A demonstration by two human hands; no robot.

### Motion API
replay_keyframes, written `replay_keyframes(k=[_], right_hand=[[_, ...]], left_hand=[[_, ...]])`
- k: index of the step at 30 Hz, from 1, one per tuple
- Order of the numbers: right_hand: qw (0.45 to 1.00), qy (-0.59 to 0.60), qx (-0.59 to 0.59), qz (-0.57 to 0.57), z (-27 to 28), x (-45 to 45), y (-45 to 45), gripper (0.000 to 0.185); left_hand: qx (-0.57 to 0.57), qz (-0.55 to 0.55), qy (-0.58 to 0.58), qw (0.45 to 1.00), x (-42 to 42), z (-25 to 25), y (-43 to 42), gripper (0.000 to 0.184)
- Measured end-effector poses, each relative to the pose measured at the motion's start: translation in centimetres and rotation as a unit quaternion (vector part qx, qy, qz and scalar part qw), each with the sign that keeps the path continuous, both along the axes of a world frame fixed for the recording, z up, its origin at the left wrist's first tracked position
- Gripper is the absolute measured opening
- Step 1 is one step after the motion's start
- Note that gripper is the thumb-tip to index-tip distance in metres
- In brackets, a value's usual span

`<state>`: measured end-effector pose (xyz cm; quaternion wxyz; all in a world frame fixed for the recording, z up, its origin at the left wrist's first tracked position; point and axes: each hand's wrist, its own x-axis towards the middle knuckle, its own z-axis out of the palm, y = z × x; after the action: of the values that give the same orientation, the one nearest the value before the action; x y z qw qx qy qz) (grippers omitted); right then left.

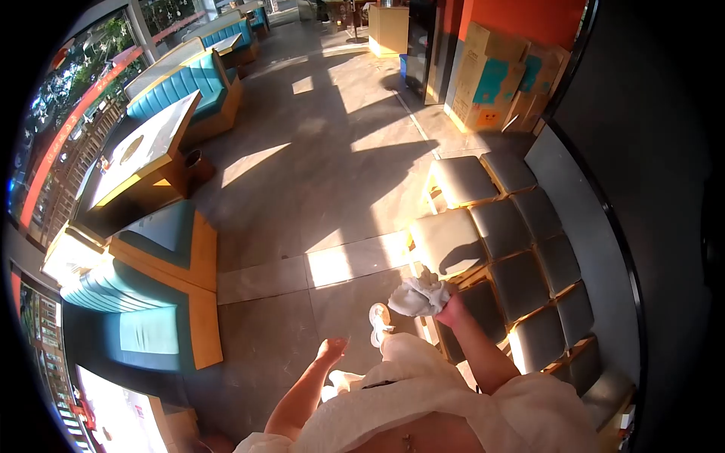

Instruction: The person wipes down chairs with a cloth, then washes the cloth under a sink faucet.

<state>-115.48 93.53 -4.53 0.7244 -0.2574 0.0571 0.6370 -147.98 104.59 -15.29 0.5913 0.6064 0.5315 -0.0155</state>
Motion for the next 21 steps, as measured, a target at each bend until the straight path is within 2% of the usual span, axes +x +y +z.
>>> replay_keyframes(k=[2, 3, 4, 5, 7, 8, 10, 11, 12, 13, 14, 16, 18, 19, 20, 21], right_hand=[[0.997, 0.028, 0.078, 0.006, -1.4, 2.7, 3.9, 0.041], [0.999, 0.006, -0.012, -0.039, 0.0, 3.5, 6.6, 0.043], [0.998, 0.013, 0.064, -0.013, -0.7, 5.1, 9.2, 0.044], [0.998, 0.033, 0.048, -0.010, -1.5, 7.0, 12.1, 0.044], [0.996, 0.047, 0.076, 0.007, 0.4, 10.1, 17.6, 0.041], [0.996, 0.038, 0.076, -0.010, 2.2, 11.4, 20.3, 0.040], [0.987, 0.017, 0.154, 0.036, 5.7, 14.0, 25.0, 0.041], [0.987, 0.016, 0.158, 0.033, 6.5, 15.4, 27.0, 0.041], [0.987, 0.021, 0.153, 0.032, 7.1, 16.8, 29.1, 0.043], [0.988, 0.026, 0.148, 0.029, 7.4, 18.1, 30.9, 0.046], [0.988, 0.025, 0.148, 0.024, 7.6, 19.5, 32.7, 0.046], [0.983, 0.039, 0.178, 0.015, 7.6, 22.1, 35.6, 0.052], [0.952, -0.212, 0.217, -0.048, 6.1, 24.5, 38.2, 0.057], [0.981, -0.071, 0.178, -0.029, 3.5, 26.8, 39.9, 0.057], [0.987, 0.074, 0.141, -0.015, 2.9, 28.7, 41.7, 0.057], [0.986, 0.102, 0.115, -0.064, 2.5, 29.8, 43.2, 0.058]], left_hand=[[-0.064, -0.018, -0.035, 0.997, 6.2, 1.3, 3.4, 0.031], [-0.083, -0.035, -0.051, 0.995, 8.4, 2.4, 4.7, 0.032], [-0.093, -0.063, -0.051, 0.992, 9.6, 2.7, 6.3, 0.032], [-0.099, -0.092, -0.054, 0.989, 10.7, 2.7, 8.1, 0.032], [-0.015, -0.139, 0.002, 0.990, 9.9, 1.1, 12.1, 0.033], [0.051, -0.141, 0.062, 0.987, 9.6, 2.2, 14.3, 0.035], [0.093, -0.081, 0.188, 0.974, 7.5, 1.3, 19.6, 0.033], [0.133, -0.025, 0.171, 0.976, 4.7, -2.1, 22.1, 0.029], [0.015, 0.103, 0.129, 0.986, 3.8, -0.9, 23.9, 0.027], [-0.107, 0.202, 0.123, 0.966, 2.4, -0.8, 26.3, 0.026], [-0.135, 0.229, 0.148, 0.953, 1.6, -0.7, 28.1, 0.029], [-0.135, 0.211, 0.191, 0.949, 1.0, -0.8, 31.3, 0.035], [-0.195, 0.233, 0.233, 0.924, 1.5, -2.9, 35.2, 0.037], [-0.195, 0.177, 0.225, 0.938, 0.6, -6.1, 37.8, 0.038], [-0.193, 0.116, 0.219, 0.949, 1.6, -7.3, 41.8, 0.038], [-0.185, 0.094, 0.218, 0.954, 4.0, -8.8, 47.0, 0.038]])
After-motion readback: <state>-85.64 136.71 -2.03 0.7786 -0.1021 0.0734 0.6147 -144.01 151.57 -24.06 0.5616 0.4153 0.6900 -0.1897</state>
